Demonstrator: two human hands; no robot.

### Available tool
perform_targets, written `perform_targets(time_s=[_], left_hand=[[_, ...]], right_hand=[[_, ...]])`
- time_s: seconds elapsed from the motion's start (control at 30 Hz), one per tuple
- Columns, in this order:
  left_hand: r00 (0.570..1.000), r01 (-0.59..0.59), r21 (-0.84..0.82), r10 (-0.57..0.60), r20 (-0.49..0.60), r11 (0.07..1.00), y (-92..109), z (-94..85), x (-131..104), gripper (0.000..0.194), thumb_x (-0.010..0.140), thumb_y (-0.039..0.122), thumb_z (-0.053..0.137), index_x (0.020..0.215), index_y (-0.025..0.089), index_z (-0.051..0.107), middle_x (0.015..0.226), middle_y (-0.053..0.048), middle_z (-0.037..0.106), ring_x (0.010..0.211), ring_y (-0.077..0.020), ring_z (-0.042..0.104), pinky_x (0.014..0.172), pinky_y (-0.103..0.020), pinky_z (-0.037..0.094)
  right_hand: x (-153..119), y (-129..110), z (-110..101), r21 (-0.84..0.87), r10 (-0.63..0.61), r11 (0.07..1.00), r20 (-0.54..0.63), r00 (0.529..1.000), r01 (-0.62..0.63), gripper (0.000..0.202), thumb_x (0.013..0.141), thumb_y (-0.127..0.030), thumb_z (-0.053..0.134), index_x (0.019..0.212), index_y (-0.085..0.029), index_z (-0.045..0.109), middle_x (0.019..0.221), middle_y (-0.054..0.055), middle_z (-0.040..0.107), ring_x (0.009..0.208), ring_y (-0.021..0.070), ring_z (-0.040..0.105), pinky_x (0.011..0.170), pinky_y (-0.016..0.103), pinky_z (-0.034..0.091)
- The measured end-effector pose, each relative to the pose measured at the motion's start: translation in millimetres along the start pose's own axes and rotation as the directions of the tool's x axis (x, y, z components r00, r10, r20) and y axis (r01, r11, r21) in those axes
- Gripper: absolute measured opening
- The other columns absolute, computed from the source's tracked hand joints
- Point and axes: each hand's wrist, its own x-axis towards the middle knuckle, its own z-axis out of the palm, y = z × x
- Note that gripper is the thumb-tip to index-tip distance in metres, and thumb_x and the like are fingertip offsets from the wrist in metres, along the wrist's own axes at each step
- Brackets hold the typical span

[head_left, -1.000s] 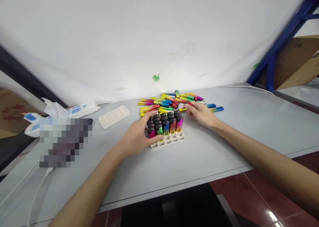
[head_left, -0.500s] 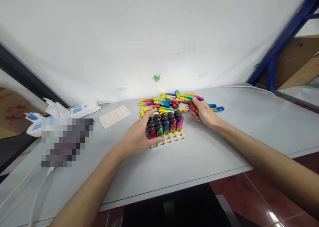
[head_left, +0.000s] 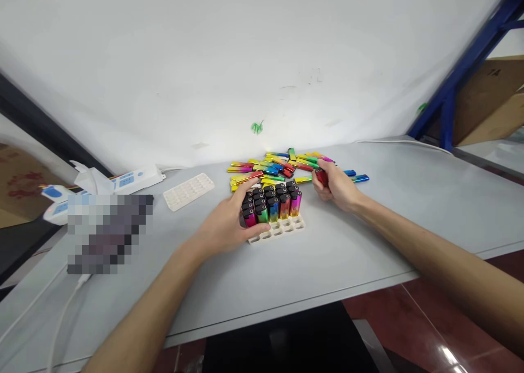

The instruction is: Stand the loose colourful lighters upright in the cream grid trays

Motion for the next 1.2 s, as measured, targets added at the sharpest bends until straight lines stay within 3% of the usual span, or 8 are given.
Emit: perform_targets(time_s=[0.17, 0.4, 0.63, 0.8, 0.87, 0.97, 1.1, 1.2], left_hand=[[1.000, 0.010, 0.005, -0.010, 0.007, 1.000, 1.4, -0.4, 0.3, 0.092, 0.080, 0.045, 0.073, 0.155, 0.032, 0.023, 0.144, -0.008, 0.057, 0.123, -0.0320, 0.061, 0.096, -0.044, 0.054], [1.000, 0.009, 0.026, -0.009, 0.001, 1.000, -0.2, -0.1, 0.3, 0.091, 0.080, 0.045, 0.074, 0.155, 0.031, 0.023, 0.143, -0.009, 0.058, 0.120, -0.0321, 0.063, 0.093, -0.044, 0.055], [0.999, 0.030, 0.034, -0.031, 0.012, 0.999, 3.3, -1.3, -0.5, 0.092, 0.081, 0.047, 0.072, 0.156, 0.031, 0.022, 0.139, -0.009, 0.060, 0.114, -0.0315, 0.065, 0.089, -0.044, 0.056], [1.000, -0.007, 0.030, 0.007, 0.003, 1.000, 1.7, -0.7, -0.3, 0.092, 0.080, 0.047, 0.073, 0.156, 0.033, 0.021, 0.146, -0.007, 0.056, 0.120, -0.0311, 0.062, 0.094, -0.043, 0.055], [1.000, -0.007, 0.027, 0.007, 0.006, 1.000, 0.8, -0.8, -0.2, 0.093, 0.080, 0.047, 0.073, 0.156, 0.032, 0.021, 0.148, -0.007, 0.054, 0.122, -0.0313, 0.061, 0.095, -0.044, 0.054], [1.000, 0.003, 0.027, -0.003, 0.015, 1.000, 0.8, -1.4, -0.2, 0.094, 0.080, 0.047, 0.074, 0.156, 0.031, 0.021, 0.147, -0.008, 0.055, 0.122, -0.0315, 0.061, 0.097, -0.044, 0.053], [1.000, 0.009, 0.035, -0.010, 0.029, 0.999, 2.8, -2.2, -0.3, 0.095, 0.080, 0.050, 0.073, 0.157, 0.031, 0.021, 0.145, -0.008, 0.056, 0.122, -0.0319, 0.061, 0.098, -0.046, 0.053], [0.999, 0.023, 0.044, -0.024, 0.029, 0.999, 3.9, -2.0, -0.5, 0.095, 0.079, 0.052, 0.073, 0.157, 0.029, 0.022, 0.142, -0.009, 0.058, 0.121, -0.0328, 0.061, 0.098, -0.047, 0.053]], right_hand=[[0.5, 2.8, 0.5, -0.024, -0.048, 0.999, -0.012, 0.999, 0.047, 0.054, 0.098, -0.048, 0.035, 0.050, -0.022, 0.040, 0.043, -0.003, 0.029, 0.039, 0.0100, 0.023, 0.042, 0.027, 0.018], [2.0, 0.4, 1.5, 0.022, 0.049, 0.999, -0.073, 0.996, -0.047, 0.065, 0.093, -0.070, 0.037, 0.049, -0.022, 0.039, 0.043, -0.005, 0.024, 0.039, 0.0080, 0.016, 0.042, 0.026, 0.011], [2.2, 1.3, -0.6, 0.021, -0.006, 1.000, -0.070, 0.998, 0.007, 0.055, 0.096, -0.050, 0.038, 0.048, -0.022, 0.039, 0.042, -0.003, 0.027, 0.038, 0.0094, 0.019, 0.041, 0.027, 0.013], [2.8, -0.3, -2.0, 0.004, 0.027, 1.000, -0.077, 0.997, -0.027, 0.061, 0.096, -0.065, 0.035, 0.054, -0.021, 0.045, 0.046, -0.005, 0.027, 0.039, 0.0085, 0.019, 0.040, 0.026, 0.015], [3.0, -2.7, -4.8, -0.001, -0.007, 1.000, -0.058, 0.998, 0.007, 0.062, 0.094, -0.071, 0.037, 0.063, -0.020, 0.054, 0.051, -0.004, 0.034, 0.042, 0.0096, 0.029, 0.041, 0.025, 0.024], [0.5, -10.1, -10.9, -0.058, -0.111, 0.992, -0.026, 0.993, 0.109, 0.055, 0.088, -0.072, 0.052, 0.077, -0.019, 0.063, 0.065, 0.000, 0.050, 0.058, 0.0127, 0.048, 0.055, 0.027, 0.042], [-8.8, -24.8, -18.1, -0.232, -0.209, 0.947, 0.088, 0.974, 0.224, 0.043, 0.085, -0.060, 0.068, 0.074, -0.019, 0.061, 0.068, 0.000, 0.056, 0.064, 0.0129, 0.050, 0.064, 0.028, 0.041], [-15.5, -33.0, -20.5, -0.247, -0.235, 0.934, 0.118, 0.965, 0.258, 0.037, 0.086, -0.054, 0.070, 0.076, -0.019, 0.063, 0.066, 0.000, 0.058, 0.063, 0.0127, 0.049, 0.061, 0.028, 0.039]])
